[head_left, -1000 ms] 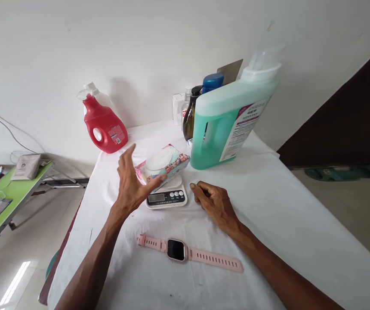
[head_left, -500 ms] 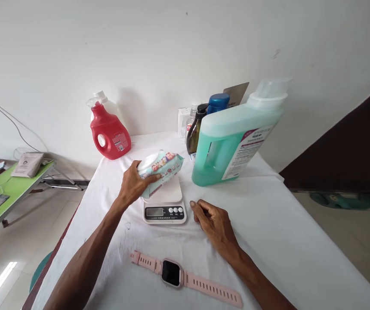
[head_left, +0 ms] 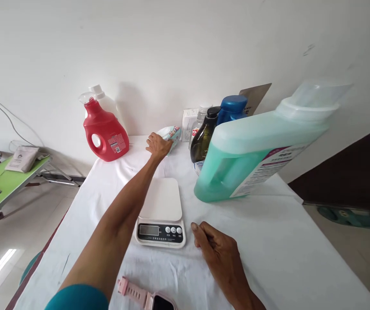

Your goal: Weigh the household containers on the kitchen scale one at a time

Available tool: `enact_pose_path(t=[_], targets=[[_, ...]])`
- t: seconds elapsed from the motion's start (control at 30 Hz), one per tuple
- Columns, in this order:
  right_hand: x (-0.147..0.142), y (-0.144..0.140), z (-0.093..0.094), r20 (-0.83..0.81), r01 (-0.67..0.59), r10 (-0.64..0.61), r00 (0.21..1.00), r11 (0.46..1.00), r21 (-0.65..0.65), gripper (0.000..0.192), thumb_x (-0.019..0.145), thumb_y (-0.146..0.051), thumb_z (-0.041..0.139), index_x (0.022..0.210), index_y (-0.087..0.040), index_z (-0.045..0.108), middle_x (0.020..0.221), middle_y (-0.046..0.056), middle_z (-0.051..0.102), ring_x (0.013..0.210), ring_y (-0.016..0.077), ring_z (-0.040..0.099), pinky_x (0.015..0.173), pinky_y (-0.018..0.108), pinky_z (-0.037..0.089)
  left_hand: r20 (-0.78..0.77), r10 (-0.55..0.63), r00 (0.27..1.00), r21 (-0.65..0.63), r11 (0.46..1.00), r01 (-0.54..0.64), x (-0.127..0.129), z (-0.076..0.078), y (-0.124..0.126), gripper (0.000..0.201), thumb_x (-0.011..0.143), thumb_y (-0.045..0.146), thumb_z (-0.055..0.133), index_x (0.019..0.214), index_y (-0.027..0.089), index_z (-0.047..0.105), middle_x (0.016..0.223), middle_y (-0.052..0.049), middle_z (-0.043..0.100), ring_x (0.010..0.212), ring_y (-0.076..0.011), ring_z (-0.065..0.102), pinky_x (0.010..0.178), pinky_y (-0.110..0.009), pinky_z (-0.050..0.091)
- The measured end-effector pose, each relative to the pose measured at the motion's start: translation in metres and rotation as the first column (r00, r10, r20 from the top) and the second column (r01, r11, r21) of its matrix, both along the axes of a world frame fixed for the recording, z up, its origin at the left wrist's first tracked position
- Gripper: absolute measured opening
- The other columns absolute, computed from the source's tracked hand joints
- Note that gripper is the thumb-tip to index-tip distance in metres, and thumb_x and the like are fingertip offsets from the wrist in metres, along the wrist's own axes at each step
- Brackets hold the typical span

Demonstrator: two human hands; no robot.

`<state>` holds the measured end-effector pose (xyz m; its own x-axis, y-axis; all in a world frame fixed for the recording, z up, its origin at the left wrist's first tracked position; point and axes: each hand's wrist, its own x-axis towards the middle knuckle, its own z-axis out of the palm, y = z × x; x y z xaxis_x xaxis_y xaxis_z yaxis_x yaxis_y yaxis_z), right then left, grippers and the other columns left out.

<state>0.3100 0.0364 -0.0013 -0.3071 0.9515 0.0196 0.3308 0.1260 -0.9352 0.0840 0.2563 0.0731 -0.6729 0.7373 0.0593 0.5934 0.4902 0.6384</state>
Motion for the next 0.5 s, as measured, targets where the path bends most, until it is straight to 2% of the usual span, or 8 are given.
enact_pose_path(t=[0.07,0.17,0.23,0.3,0.33,0.4,0.47,0.5], targets=[[0.001,0.000,-0.002,0.000,-0.001,0.001,1.000,1.000,-0.014,0.058,0.100,-0.066,0.049,0.061,-0.024,0.038,0.056,-0.005,0.033,0.051,0.0112,0.031,0.048,0.026,0.028,0.004,0.003,1.000,0.027,1.000,-0.003,0.014,-0.005,0.007,0.066,0.082,0.045,0.080,0.134,0.021,0.047,0.157,-0.022,0.049,0.149,-0.0381,0.043,0.113,-0.054,0.041],[0.002,0.000,-0.008,-0.003,0.006,-0.006,1.000,1.000,-0.012,0.059,0.099,-0.067,0.052,0.061,-0.024,0.039,0.055,-0.005,0.034,0.049,0.0112,0.032,0.047,0.026,0.029,0.074,-0.134,0.988,0.051,0.990,0.130,0.023,-0.003,0.002,0.079,0.080,0.061,0.080,0.138,0.019,0.046,0.155,-0.023,0.047,0.148,-0.0415,0.043,0.113,-0.054,0.042],[0.003,0.001,-0.011,-0.002,0.012,-0.012,1.000,1.000,0.006,0.058,0.098,-0.067,0.054,0.061,-0.024,0.040,0.054,-0.005,0.036,0.048,0.0113,0.032,0.047,0.026,0.030,0.088,-0.217,0.972,0.119,0.971,0.206,0.013,0.005,-0.012,0.082,0.081,0.065,0.079,0.139,0.017,0.048,0.153,-0.025,0.048,0.144,-0.0415,0.049,0.112,-0.052,0.044],[0.002,0.001,-0.011,0.003,0.005,-0.005,1.000,0.999,0.032,0.058,0.098,-0.066,0.055,0.061,-0.024,0.041,0.054,-0.004,0.038,0.048,0.0116,0.033,0.046,0.026,0.030,-0.023,-0.223,0.975,0.287,0.932,0.220,-0.010,0.015,-0.035,0.075,0.086,0.059,0.079,0.139,0.016,0.048,0.151,-0.024,0.049,0.141,-0.0380,0.052,0.114,-0.049,0.043],[0.002,0.001,-0.009,0.006,0.002,-0.002,1.000,0.999,0.047,0.058,0.098,-0.066,0.055,0.061,-0.024,0.041,0.054,-0.004,0.039,0.048,0.0118,0.034,0.046,0.027,0.030,-0.120,-0.188,0.975,0.397,0.891,0.220,-0.027,0.022,-0.049,0.071,0.088,0.052,0.079,0.140,0.016,0.048,0.152,-0.023,0.049,0.141,-0.0355,0.051,0.116,-0.048,0.041],[0.001,0.001,-0.005,0.018,-0.005,0.004,1.000,0.998,0.066,0.058,0.098,-0.067,0.054,0.060,-0.024,0.042,0.053,-0.004,0.039,0.048,0.0121,0.034,0.046,0.027,0.031,-0.296,0.006,0.955,0.607,0.773,0.183,-0.067,0.034,-0.077,0.063,0.091,0.041,0.079,0.139,0.016,0.048,0.152,-0.021,0.049,0.148,-0.0331,0.042,0.122,-0.047,0.035],[0.001,0.001,-0.001,0.038,-0.008,0.006,0.999,0.998,0.062,0.058,0.098,-0.067,0.053,0.060,-0.024,0.043,0.053,-0.004,0.038,0.048,0.0121,0.034,0.047,0.027,0.031,-0.306,0.253,0.918,0.724,0.688,0.052,-0.111,0.044,-0.100,0.071,0.090,0.037,0.080,0.145,0.014,0.042,0.159,-0.021,0.040,0.155,-0.0333,0.031,0.127,-0.050,0.027],[0.001,0.001,0.000,0.048,-0.011,0.008,0.999,0.999,0.053,0.057,0.098,-0.067,0.053,0.061,-0.024,0.044,0.052,-0.004,0.037,0.047,0.0121,0.034,0.047,0.027,0.032,-0.237,0.332,0.913,0.730,0.681,-0.058,-0.133,0.047,-0.108,0.077,0.090,0.040,0.081,0.149,0.014,0.039,0.164,-0.022,0.032,0.155,-0.0343,0.029,0.126,-0.052,0.027]])
